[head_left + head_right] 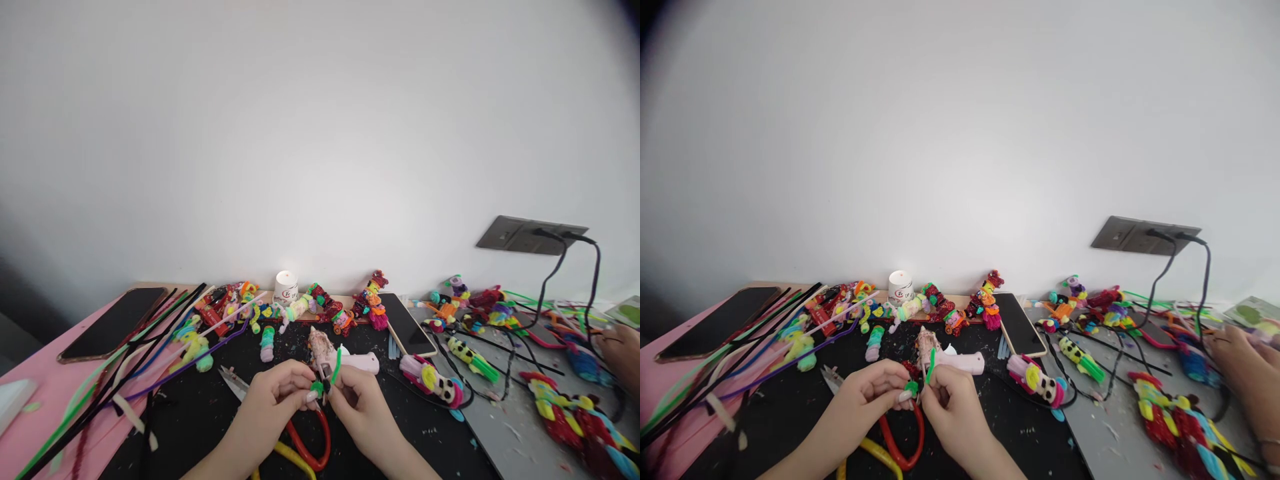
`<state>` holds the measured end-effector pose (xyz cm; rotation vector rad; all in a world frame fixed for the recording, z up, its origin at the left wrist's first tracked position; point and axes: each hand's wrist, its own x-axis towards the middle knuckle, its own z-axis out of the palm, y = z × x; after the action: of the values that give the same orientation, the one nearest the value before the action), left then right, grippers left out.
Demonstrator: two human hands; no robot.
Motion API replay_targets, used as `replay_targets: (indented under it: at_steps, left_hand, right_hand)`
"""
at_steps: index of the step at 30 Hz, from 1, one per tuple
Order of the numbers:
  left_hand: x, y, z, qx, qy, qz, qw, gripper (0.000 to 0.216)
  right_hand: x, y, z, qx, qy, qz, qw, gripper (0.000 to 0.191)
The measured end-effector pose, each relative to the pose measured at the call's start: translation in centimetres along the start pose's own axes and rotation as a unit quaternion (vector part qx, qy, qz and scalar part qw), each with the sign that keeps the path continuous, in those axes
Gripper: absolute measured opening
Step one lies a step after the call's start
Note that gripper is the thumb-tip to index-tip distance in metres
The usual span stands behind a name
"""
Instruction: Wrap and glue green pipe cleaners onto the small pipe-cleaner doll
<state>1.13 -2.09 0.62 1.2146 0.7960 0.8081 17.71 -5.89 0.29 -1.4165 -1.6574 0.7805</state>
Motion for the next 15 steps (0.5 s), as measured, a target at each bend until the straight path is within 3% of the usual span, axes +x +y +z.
replay_targets:
  at_steps: [15]
  left_hand:
    - [0.29, -0.45, -0.32, -0.001, -0.018, -0.011, 1.000, 0.013]
  right_hand:
    - [0.13, -0.14, -0.39, 0.028, -0.001, 0.002, 1.000, 0.027]
